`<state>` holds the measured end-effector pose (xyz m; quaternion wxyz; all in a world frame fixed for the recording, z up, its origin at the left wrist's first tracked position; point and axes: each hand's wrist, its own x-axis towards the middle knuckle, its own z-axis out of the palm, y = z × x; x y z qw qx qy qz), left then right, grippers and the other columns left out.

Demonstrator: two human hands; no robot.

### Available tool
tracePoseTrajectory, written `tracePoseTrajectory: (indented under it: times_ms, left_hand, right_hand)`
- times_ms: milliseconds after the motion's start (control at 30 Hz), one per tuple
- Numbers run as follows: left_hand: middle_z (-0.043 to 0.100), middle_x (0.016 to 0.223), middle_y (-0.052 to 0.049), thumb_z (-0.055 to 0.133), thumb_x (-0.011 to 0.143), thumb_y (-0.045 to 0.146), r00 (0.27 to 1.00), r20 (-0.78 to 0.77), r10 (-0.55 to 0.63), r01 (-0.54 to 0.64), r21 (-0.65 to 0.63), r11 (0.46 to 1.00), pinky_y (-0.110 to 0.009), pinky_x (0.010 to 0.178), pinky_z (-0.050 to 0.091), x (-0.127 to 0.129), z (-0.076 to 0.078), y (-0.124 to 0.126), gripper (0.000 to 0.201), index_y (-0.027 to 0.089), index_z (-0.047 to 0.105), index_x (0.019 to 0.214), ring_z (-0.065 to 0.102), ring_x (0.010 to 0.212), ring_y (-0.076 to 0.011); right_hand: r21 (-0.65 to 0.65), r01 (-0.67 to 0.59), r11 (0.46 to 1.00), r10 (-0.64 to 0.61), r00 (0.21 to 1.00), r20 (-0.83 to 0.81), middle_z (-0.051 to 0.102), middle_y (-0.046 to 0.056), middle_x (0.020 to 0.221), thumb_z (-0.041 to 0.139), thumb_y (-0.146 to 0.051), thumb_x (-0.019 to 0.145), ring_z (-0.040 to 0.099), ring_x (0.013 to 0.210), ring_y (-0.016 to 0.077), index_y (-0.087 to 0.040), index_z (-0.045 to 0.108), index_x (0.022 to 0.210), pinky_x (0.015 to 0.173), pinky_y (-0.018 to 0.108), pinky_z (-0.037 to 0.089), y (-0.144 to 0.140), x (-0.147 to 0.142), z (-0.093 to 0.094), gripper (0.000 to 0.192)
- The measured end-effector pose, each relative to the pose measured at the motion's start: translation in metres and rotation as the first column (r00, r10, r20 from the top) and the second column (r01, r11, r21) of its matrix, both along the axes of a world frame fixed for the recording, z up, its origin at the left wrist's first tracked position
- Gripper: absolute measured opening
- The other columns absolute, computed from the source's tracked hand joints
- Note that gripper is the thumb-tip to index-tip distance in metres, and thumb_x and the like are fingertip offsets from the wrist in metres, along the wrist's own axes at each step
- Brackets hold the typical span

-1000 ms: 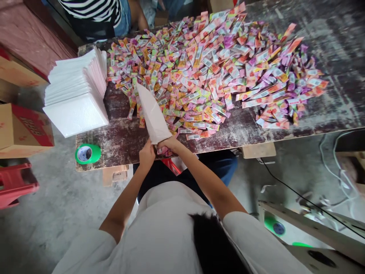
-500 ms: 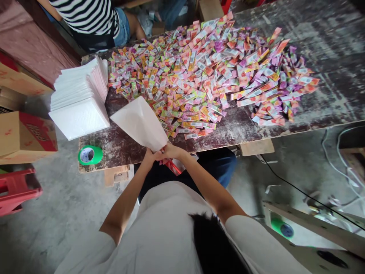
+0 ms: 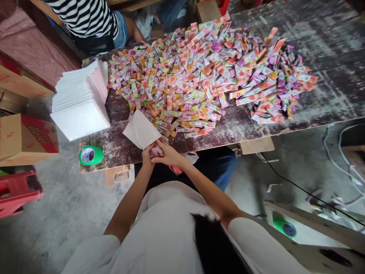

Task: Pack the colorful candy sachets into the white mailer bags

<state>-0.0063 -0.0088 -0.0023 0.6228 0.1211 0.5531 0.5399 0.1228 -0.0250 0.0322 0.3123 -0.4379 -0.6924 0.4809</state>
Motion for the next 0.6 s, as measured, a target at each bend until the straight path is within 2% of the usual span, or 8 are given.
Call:
tracePoseTrajectory:
  times_ms: [100,167,233,333,433,500,567,600]
  left_hand:
    - [0.075,0.080,-0.001,0.073,0.071,0.021,0.995,-0.004,-0.100,0.099,-0.034,0.994,-0.024,0.079,0.055,-0.003,0.006,0.006,0.013,0.015,0.072,0.083,0.071,0.075,-0.0133]
    - [0.076,0.082,-0.003,0.071,0.076,0.026,0.984,0.046,-0.174,0.178,-0.095,0.979,-0.026,0.077,0.057,-0.004,0.011,0.004,0.015,0.015,0.072,0.087,0.071,0.074,-0.0147]
    - [0.076,0.087,-0.005,0.068,0.082,0.036,0.959,0.113,-0.261,0.276,-0.149,0.950,-0.030,0.075,0.059,-0.008,0.016,0.000,0.024,0.016,0.072,0.095,0.071,0.075,-0.0174]
    - [0.076,0.090,-0.010,0.060,0.089,0.046,0.921,0.154,-0.358,0.383,-0.191,0.904,-0.038,0.078,0.060,-0.013,0.017,-0.006,0.037,0.014,0.070,0.104,0.072,0.077,-0.0216]
    - [0.075,0.084,-0.011,0.054,0.092,0.052,0.940,0.076,-0.332,0.340,-0.252,0.906,-0.041,0.082,0.059,-0.012,0.012,-0.008,0.045,0.012,0.069,0.107,0.072,0.078,-0.0230]
    - [0.075,0.091,-0.010,0.056,0.091,0.051,0.956,-0.010,-0.292,0.279,-0.261,0.924,-0.039,0.083,0.059,-0.007,0.007,-0.007,0.043,0.015,0.069,0.110,0.072,0.084,-0.0228]
    - [0.074,0.097,-0.008,0.059,0.090,0.050,0.959,-0.049,-0.280,0.258,-0.266,0.929,-0.038,0.082,0.059,-0.004,0.005,-0.005,0.039,0.018,0.069,0.111,0.071,0.087,-0.0223]
    - [0.074,0.097,-0.008,0.059,0.090,0.050,0.956,-0.032,-0.293,0.274,-0.268,0.924,-0.038,0.081,0.059,-0.004,0.005,-0.004,0.039,0.019,0.068,0.111,0.071,0.086,-0.0221]
  right_hand:
    - [0.046,0.145,0.988,-0.144,0.989,-0.016,0.029,0.022,0.159,0.090,-0.044,0.060,0.018,0.153,0.0371,-0.016,0.032,0.155,0.120,0.052,0.029,-0.014,-0.006,-0.014,0.116]
    - [0.035,0.223,0.974,-0.224,0.974,0.020,0.037,0.020,0.155,0.090,-0.038,0.059,0.031,0.147,0.0381,-0.019,0.041,0.151,0.115,0.051,0.037,-0.012,-0.007,-0.020,0.106]
    - [-0.014,0.267,0.964,-0.267,0.964,0.014,0.053,0.017,0.142,0.086,-0.032,0.064,0.052,0.132,0.0350,-0.021,0.052,0.142,0.107,0.047,0.046,-0.002,-0.002,-0.024,0.085]
    - [-0.118,0.284,0.951,-0.299,0.945,-0.136,0.066,0.011,0.123,0.083,-0.030,0.064,0.064,0.114,0.0286,-0.019,0.061,0.129,0.103,0.041,0.049,0.016,0.006,-0.029,0.070]
    - [-0.268,0.234,0.934,-0.321,0.880,-0.350,0.064,0.011,0.130,0.088,-0.034,0.056,0.061,0.119,0.0261,-0.017,0.056,0.133,0.106,0.038,0.047,0.022,0.005,-0.034,0.085]
    - [-0.337,0.149,0.930,-0.295,0.849,-0.438,0.058,0.011,0.139,0.090,-0.034,0.050,0.057,0.126,0.0255,-0.019,0.050,0.140,0.107,0.037,0.046,0.020,-0.004,-0.036,0.100]
    - [-0.389,0.123,0.913,-0.307,0.836,-0.456,0.057,0.010,0.141,0.090,-0.035,0.052,0.056,0.127,0.0249,-0.021,0.050,0.141,0.107,0.036,0.046,0.018,-0.014,-0.038,0.099]
    - [-0.430,0.155,0.889,-0.359,0.820,-0.446,0.059,0.009,0.138,0.087,-0.038,0.056,0.058,0.123,0.0243,-0.021,0.052,0.139,0.106,0.037,0.048,0.018,-0.018,-0.039,0.091]
